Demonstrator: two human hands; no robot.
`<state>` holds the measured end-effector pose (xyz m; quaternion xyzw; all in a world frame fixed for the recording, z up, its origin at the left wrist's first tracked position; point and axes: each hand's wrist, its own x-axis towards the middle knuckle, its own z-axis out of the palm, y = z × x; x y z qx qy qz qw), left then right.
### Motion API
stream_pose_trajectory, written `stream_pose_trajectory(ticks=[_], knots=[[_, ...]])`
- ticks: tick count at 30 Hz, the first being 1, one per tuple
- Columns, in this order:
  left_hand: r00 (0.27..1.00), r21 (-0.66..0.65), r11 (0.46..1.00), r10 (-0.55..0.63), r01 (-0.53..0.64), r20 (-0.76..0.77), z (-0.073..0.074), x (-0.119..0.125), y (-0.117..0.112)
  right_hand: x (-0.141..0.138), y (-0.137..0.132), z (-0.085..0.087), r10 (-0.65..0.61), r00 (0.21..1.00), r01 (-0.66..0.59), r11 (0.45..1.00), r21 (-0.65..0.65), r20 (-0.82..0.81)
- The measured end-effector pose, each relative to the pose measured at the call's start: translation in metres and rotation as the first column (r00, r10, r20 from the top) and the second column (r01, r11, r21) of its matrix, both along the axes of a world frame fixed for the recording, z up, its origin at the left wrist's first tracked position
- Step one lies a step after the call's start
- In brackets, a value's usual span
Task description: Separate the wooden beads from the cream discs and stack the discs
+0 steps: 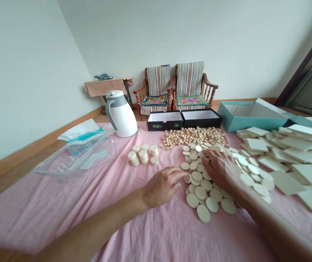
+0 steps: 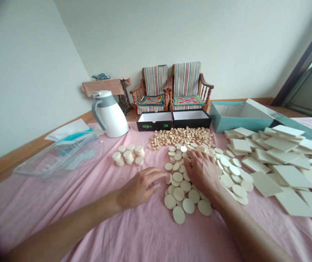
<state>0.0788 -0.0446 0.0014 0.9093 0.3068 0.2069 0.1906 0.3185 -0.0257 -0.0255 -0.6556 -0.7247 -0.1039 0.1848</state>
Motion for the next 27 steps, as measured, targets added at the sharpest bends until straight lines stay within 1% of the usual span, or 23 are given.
stream_pose_trajectory(ticks=[2,6,9,12,15,18,20,23,25,27], knots=[[1.000,-0.006,1.000,-0.005,0.005,-0.004,-0.001,0.010,-0.002,-0.001,-0.001,0.001,0.001,1.000,-0.001,1.000,0.005,0.004],[0.998,0.012,0.998,0.065,-0.065,-0.015,-0.007,0.022,0.003,-0.002,-0.002,0.002,-0.006,1.000,0.006,1.000,0.020,0.007],[0.996,0.035,0.996,0.085,-0.085,0.001,-0.012,0.026,0.007,-0.002,-0.002,0.002,-0.003,1.000,0.003,1.000,0.022,0.002],[0.995,0.048,0.995,0.088,-0.090,0.042,-0.014,0.023,0.008,-0.002,-0.001,0.001,0.002,1.000,-0.002,1.000,0.020,-0.007],[0.993,0.078,0.992,0.097,-0.102,0.062,-0.010,0.013,0.009,-0.001,-0.001,0.000,0.004,1.000,-0.004,1.000,0.019,-0.012],[0.986,0.162,0.974,0.150,-0.159,0.071,-0.005,-0.005,0.014,-0.001,-0.002,0.000,0.003,1.000,-0.003,1.000,0.020,-0.010],[0.975,0.241,0.946,0.204,-0.218,0.082,-0.002,-0.019,0.019,-0.001,-0.002,0.001,0.004,1.000,-0.003,1.000,0.017,-0.008],[0.956,0.361,0.886,0.279,-0.292,0.089,-0.003,-0.040,0.029,-0.002,-0.003,0.003,0.002,1.000,-0.002,1.000,0.008,-0.008],[0.946,0.430,0.847,0.321,-0.312,0.055,-0.005,-0.050,0.036,-0.003,-0.003,0.005,0.001,1.000,-0.001,1.000,-0.001,-0.010],[0.930,0.496,0.811,0.368,-0.310,-0.020,-0.008,-0.056,0.041,-0.004,-0.003,0.005,-0.002,1.000,0.002,1.000,-0.007,-0.010]])
